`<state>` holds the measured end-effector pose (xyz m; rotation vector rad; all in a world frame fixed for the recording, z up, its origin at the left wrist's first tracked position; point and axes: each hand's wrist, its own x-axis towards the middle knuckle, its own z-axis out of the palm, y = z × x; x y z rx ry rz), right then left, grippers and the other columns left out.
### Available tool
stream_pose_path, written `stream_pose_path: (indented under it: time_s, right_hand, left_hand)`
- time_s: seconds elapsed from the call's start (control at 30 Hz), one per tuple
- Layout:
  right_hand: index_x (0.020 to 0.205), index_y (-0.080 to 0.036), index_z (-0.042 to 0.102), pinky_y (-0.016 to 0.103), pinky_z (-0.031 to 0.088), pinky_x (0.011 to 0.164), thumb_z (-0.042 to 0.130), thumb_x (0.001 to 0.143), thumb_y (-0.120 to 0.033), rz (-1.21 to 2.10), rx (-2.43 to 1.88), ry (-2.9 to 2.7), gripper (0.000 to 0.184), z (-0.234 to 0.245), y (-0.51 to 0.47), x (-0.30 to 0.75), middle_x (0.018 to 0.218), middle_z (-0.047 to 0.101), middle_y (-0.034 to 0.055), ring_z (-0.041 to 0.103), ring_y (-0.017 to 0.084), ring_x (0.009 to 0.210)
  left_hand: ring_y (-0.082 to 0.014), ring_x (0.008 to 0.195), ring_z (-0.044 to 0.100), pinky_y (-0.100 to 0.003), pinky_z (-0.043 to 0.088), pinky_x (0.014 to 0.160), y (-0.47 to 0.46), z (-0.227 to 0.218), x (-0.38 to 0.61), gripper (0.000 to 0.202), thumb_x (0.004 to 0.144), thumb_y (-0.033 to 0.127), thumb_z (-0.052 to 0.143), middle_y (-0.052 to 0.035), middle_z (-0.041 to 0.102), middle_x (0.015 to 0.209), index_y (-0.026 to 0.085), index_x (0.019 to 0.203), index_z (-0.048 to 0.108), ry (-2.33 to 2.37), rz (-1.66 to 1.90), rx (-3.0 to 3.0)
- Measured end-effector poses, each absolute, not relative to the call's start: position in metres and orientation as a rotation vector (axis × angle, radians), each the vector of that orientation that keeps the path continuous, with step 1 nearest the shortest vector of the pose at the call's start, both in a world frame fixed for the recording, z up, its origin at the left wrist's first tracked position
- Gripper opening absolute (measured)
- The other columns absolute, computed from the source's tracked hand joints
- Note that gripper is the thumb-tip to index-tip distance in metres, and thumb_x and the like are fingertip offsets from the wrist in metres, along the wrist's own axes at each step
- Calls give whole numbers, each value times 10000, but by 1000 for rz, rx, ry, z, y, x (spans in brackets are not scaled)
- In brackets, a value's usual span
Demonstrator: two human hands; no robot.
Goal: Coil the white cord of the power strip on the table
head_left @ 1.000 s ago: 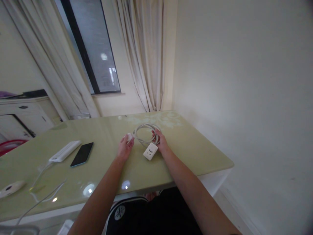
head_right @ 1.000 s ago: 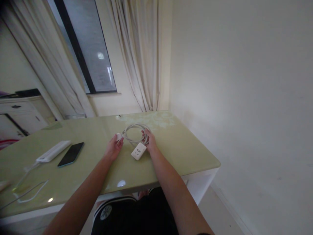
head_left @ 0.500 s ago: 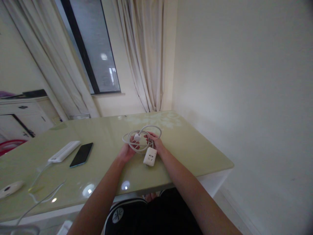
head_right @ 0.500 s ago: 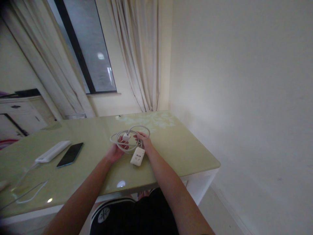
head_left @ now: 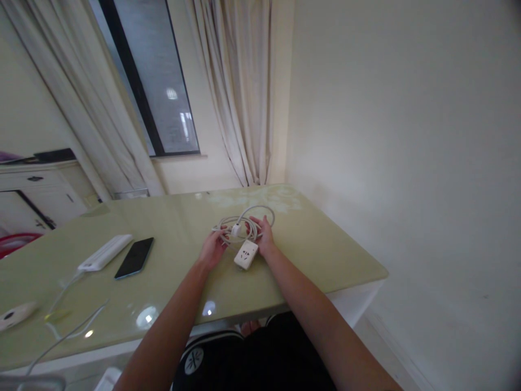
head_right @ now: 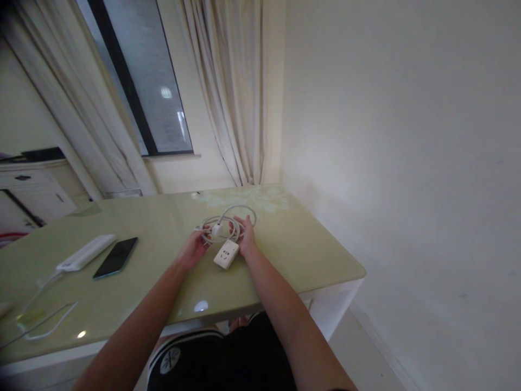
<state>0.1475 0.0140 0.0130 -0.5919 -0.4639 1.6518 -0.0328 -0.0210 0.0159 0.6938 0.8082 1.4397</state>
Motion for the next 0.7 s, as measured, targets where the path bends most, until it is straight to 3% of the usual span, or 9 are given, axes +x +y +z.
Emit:
stream_pose_path:
  time_s: [0.2,0.4,0.7]
  right_hand:
    - [855,-199,720,218,543,644,437,1007,-482,1515,-495,-337,428,21,12,150,821,759,35,685,130,711]
    - [806,-183,704,205,491,562,617,913,-459,1423,-548,-418,309,25,12,162,598,638,-18,578,90,518]
    - [863,-207,694,192,518,588,773,792,-309,1338,-597,-431,147,30,19,180,678,670,-40,625,82,580]
  left_hand:
    - [-67,594,597,-185,496,572,-17,19,-35,86,843,161,713,-80,757,962,134,915,675,754,1584,690]
    - [-37,535,524,-158,411,490,-13,19,-50,45,877,174,700,-24,733,902,142,892,673,848,1702,591]
    - [-24,473,376,-164,244,426,-6,13,-71,296,802,401,784,3,728,874,174,889,615,974,1979,663]
